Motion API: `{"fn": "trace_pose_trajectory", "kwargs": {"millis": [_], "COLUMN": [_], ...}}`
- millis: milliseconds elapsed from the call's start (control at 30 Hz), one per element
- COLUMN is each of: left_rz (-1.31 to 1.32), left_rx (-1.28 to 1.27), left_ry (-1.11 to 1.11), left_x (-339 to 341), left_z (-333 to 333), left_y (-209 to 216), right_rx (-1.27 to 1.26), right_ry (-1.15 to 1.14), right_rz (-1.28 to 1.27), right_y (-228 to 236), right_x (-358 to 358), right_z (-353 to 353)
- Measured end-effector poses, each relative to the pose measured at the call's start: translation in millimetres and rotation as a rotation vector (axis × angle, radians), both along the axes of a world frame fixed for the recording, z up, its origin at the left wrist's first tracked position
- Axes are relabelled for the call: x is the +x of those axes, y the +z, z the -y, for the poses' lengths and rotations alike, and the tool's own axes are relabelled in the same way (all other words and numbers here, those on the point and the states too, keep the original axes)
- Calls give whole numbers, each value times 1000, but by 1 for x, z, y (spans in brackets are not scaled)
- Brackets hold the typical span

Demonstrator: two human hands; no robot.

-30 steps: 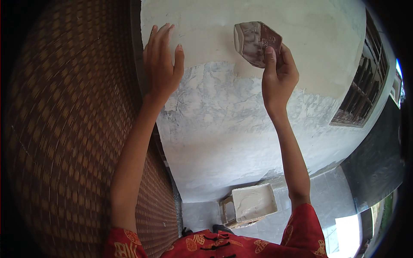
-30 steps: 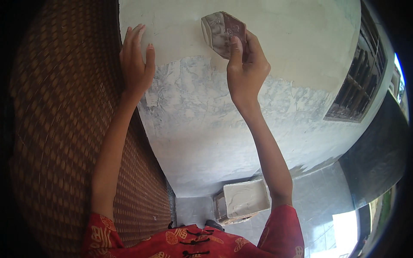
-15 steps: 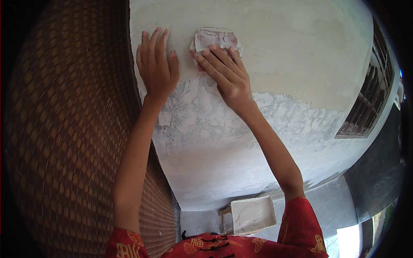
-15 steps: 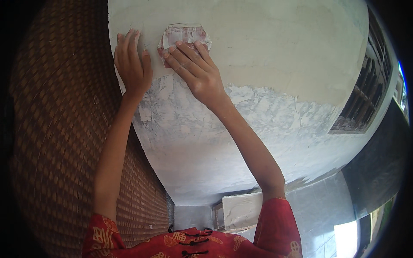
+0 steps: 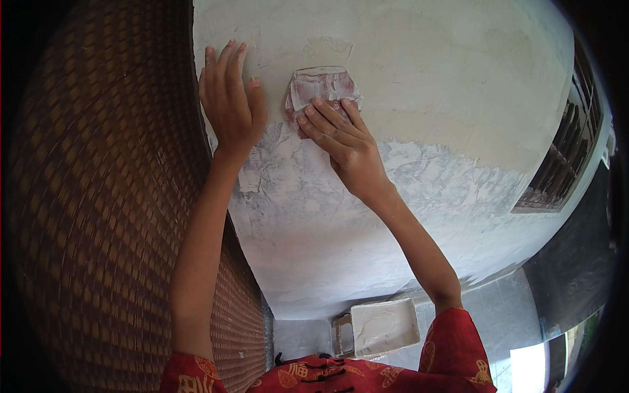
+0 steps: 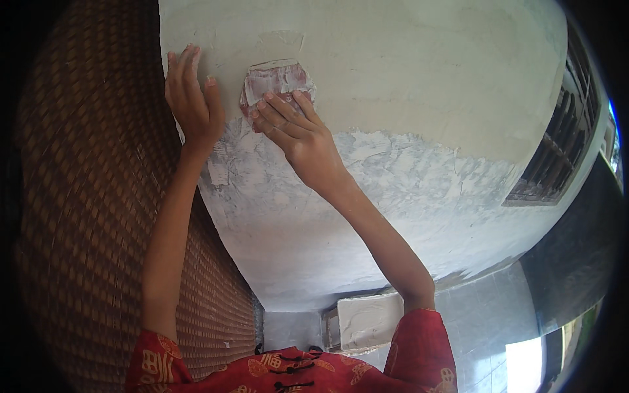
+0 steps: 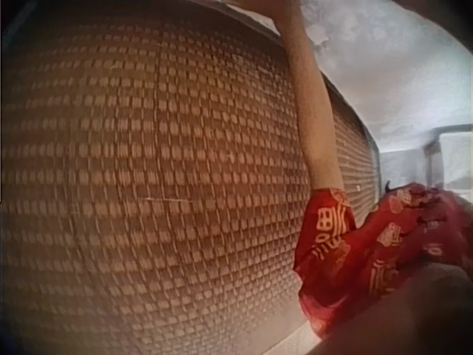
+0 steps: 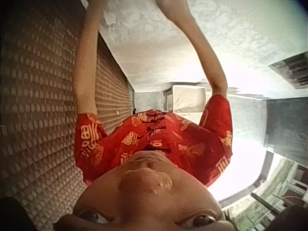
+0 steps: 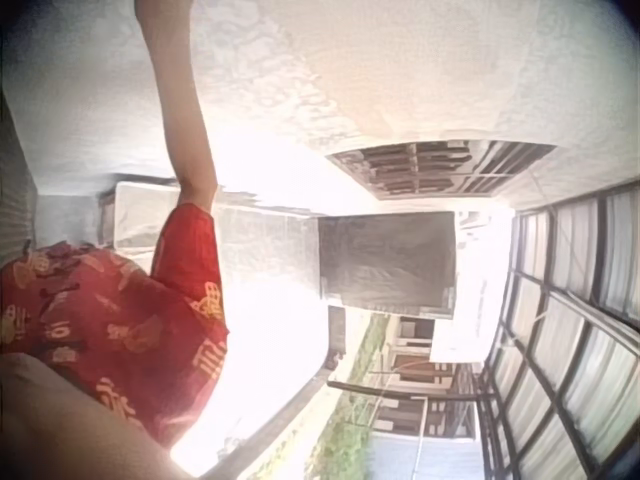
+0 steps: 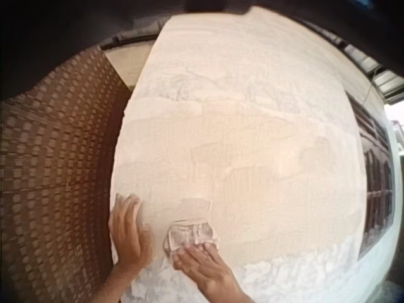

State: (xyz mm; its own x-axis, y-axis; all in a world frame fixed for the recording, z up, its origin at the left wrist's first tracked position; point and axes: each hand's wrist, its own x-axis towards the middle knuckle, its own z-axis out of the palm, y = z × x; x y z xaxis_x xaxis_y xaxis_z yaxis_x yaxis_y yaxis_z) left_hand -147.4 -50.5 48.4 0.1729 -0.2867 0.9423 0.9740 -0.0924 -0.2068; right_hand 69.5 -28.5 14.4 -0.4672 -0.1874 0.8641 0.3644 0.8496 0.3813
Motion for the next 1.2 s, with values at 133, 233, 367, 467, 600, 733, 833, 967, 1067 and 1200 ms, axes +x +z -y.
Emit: {"fn": "trace_pose_trajectory", "kwargs": {"millis": [133, 233, 367, 467, 600, 733, 833, 967, 1067, 1200], "left_rz": [-11, 0, 18, 35, 17, 41, 43, 39, 41, 55], "left_rx": [3, -15, -49, -54, -84, -86, -107, -117, -112, -118], "left_ry": [-10, -5, 49, 45, 52, 54, 52, 64, 59, 50], "left_x": [-1, 0, 5, 6, 4, 6, 6, 1, 4, 9], "left_z": [-2, 1, 4, 2, 2, 2, 3, 3, 3, 1], "left_y": [0, 0, -1, -1, -3, -4, -4, -4, -2, -4], "right_rx": [58, 242, -258, -460, -436, -401, -372, -538, -338, -397], "right_ry": [51, 184, 408, 263, 207, 205, 257, 291, 190, 355], "right_rz": [-54, -376, -704, -569, -578, -745, -872, -677, -606, -847], "right_y": [7, 40, 78, 89, 91, 99, 103, 99, 102, 111], "right_x": [19, 34, 49, 43, 26, 46, 50, 8, 4, 32], "right_z": [24, 32, 23, 12, 2, -6, 3, 18, 3, 6]}}
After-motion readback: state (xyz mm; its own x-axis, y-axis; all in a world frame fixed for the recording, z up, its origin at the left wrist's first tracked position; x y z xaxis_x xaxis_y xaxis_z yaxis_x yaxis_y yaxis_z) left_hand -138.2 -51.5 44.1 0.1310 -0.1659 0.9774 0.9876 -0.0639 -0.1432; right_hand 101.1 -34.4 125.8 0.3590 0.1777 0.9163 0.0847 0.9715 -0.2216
